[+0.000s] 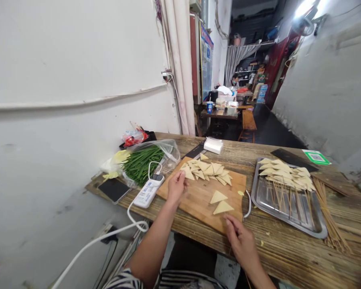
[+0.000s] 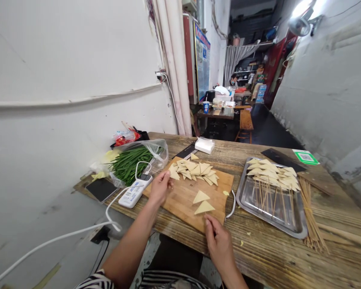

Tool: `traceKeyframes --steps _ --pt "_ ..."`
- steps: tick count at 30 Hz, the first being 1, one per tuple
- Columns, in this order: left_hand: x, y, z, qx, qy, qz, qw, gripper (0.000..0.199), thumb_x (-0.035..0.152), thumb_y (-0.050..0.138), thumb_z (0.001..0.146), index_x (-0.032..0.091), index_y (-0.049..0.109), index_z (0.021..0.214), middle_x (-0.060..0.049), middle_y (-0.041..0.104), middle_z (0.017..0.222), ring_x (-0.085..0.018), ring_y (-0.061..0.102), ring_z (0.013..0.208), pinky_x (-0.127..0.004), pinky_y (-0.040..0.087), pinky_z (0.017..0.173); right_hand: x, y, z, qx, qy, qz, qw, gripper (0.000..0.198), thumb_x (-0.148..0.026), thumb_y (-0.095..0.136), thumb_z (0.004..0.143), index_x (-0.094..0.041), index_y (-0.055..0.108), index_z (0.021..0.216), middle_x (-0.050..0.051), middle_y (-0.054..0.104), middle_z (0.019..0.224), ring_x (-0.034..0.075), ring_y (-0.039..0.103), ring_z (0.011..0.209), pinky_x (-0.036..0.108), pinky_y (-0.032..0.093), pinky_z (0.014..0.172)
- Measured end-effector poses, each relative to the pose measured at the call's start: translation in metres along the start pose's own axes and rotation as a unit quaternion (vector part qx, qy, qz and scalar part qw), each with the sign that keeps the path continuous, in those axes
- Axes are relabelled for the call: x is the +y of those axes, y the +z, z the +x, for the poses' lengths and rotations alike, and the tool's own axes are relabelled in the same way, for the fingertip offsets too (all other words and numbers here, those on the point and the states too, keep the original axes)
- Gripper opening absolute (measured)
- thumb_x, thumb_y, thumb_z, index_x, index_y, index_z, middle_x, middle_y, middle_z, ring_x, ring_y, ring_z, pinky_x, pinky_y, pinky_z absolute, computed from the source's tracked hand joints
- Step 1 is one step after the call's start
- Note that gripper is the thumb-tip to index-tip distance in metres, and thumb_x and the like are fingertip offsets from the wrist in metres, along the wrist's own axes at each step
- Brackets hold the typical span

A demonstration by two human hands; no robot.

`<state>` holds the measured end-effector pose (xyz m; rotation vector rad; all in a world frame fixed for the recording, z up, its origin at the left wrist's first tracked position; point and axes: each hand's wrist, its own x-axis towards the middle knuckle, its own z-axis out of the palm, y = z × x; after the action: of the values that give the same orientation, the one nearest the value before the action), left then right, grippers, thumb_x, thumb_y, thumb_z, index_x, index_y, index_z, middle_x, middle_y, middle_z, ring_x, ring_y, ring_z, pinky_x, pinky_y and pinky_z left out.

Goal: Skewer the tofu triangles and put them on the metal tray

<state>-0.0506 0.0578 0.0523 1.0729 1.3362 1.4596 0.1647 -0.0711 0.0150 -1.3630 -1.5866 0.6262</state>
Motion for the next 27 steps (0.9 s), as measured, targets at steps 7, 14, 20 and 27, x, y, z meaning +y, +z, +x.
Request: traceKeyframes --steps 7,14,20,27 --pt "-0.008 0.026 -0.021 -0.156 -0.174 -0.246 0.941 0.024 0.036 0.058 0.074 0.017 0.044 0.078 0.005 0.052 0.053 -0.004 0.046 0.038 -0.013 0.030 0.037 -0.003 -0.002 -0.004 -0.009 -0.007 0.016 1.000 0.032 -0.036 0.041 0.087 -0.014 0.063 0.097 0.009 0.068 0.086 0.017 0.065 0.071 0.022 0.052 0.063" --pt "-0.005 0.035 -0.027 -0.177 -0.165 -0.218 0.945 0.025 0.032 0.060 0.072 0.015 0.047 0.084 -0.006 0.063 0.072 -0.011 0.059 0.060 -0.018 0.043 0.052 -0.003 -0.003 -0.006 -0.015 -0.012 0.012 1.000 0.031 -0.035 0.042 0.087 -0.014 0.063 0.098 0.008 0.068 0.090 0.017 0.065 0.074 0.023 0.051 0.066" --pt "0.003 0.032 -0.028 -0.153 -0.035 -0.061 0.986 0.039 0.022 0.066 0.064 0.017 0.049 0.099 0.000 0.062 0.069 -0.006 0.051 0.048 -0.015 0.036 0.043 -0.004 -0.005 -0.007 -0.026 -0.017 0.005 0.999 0.029 -0.032 0.042 0.087 -0.015 0.062 0.098 0.008 0.068 0.089 0.017 0.064 0.074 0.022 0.051 0.065" --pt "0.004 0.035 -0.033 -0.182 -0.204 -0.202 0.940 0.017 0.020 0.066 0.067 0.011 0.057 0.079 -0.007 0.064 0.079 -0.014 0.062 0.072 -0.023 0.049 0.064 -0.008 -0.006 -0.009 -0.022 -0.058 -0.024 0.998 0.027 -0.029 0.041 0.088 -0.015 0.062 0.099 0.008 0.068 0.092 0.018 0.064 0.081 0.024 0.051 0.069"
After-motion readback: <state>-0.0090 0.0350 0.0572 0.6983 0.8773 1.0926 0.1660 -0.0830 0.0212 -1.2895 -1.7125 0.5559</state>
